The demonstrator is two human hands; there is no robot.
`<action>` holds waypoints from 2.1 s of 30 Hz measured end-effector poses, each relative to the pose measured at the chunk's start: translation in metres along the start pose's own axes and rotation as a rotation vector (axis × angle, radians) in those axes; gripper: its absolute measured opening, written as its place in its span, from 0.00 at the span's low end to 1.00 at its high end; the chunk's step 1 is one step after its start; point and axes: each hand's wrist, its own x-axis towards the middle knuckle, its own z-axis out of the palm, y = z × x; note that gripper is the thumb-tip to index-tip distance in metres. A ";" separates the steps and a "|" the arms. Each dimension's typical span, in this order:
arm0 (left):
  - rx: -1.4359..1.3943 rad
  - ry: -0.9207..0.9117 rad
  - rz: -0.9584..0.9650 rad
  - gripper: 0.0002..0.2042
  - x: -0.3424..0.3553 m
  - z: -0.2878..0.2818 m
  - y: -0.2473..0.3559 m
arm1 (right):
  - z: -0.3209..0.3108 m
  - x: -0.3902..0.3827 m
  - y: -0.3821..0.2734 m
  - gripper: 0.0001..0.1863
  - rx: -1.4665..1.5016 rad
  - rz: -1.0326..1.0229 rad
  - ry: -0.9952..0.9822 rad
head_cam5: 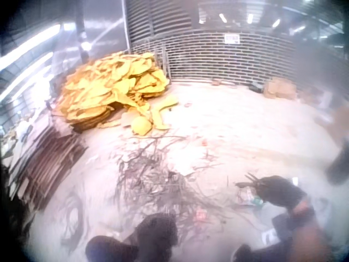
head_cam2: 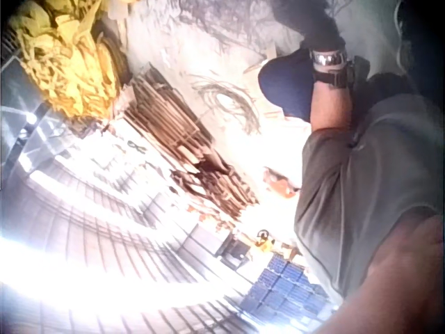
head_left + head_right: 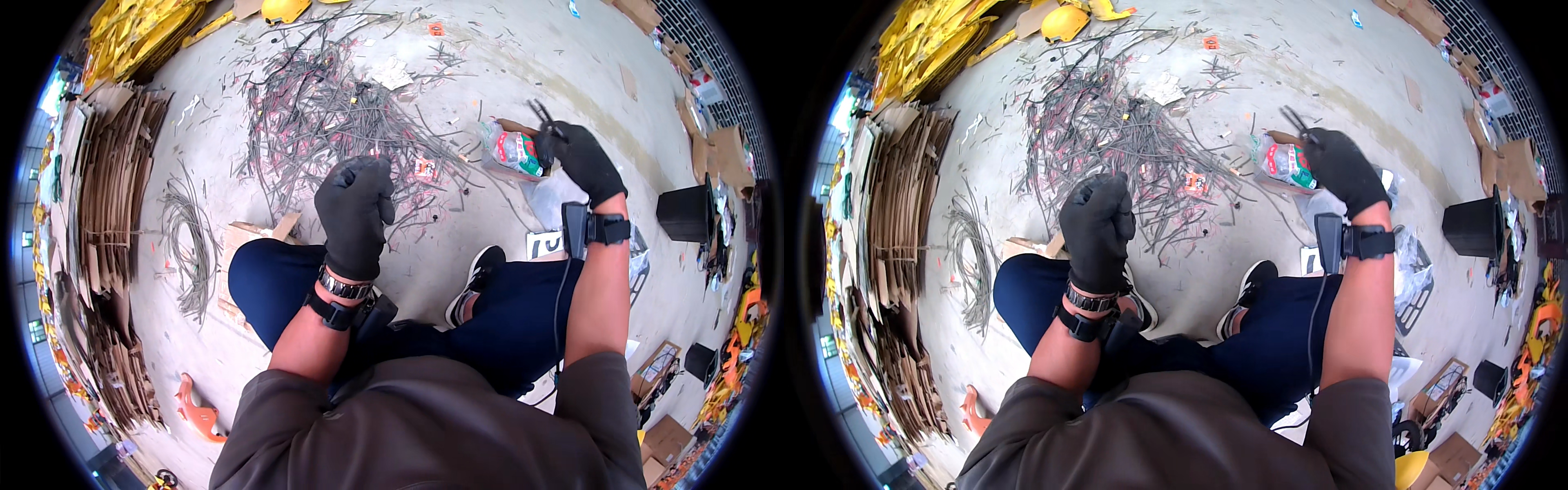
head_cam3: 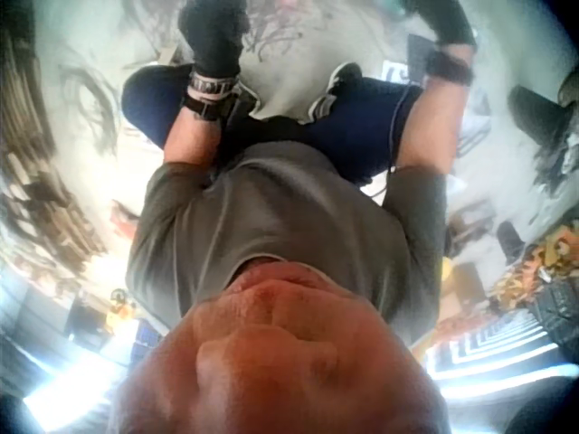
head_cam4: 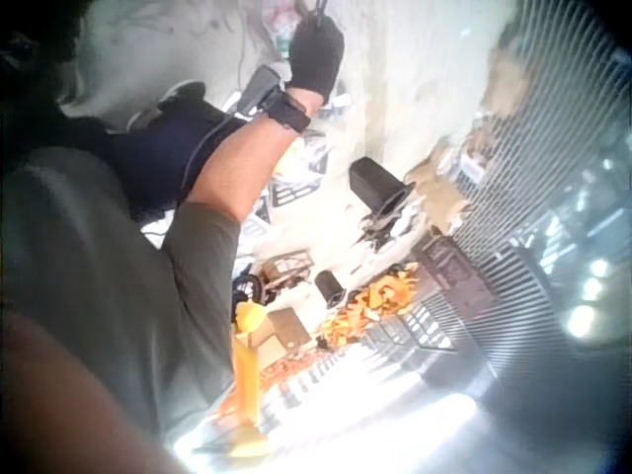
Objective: The person uses a pair of wire strippers to remove the insulation from the end of a black wire while sitting on the floor of a warehouse.
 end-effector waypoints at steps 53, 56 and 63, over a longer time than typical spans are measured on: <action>0.254 -0.179 0.021 0.08 -0.016 0.018 -0.010 | 0.033 -0.020 -0.140 0.16 0.628 -0.201 -0.166; 0.245 -0.173 0.030 0.08 -0.018 0.020 -0.010 | 0.022 -0.022 -0.148 0.15 0.577 -0.134 -0.226; 0.400 -0.239 0.199 0.08 -0.016 0.017 -0.017 | 0.027 -0.023 -0.145 0.14 0.621 -0.205 -0.223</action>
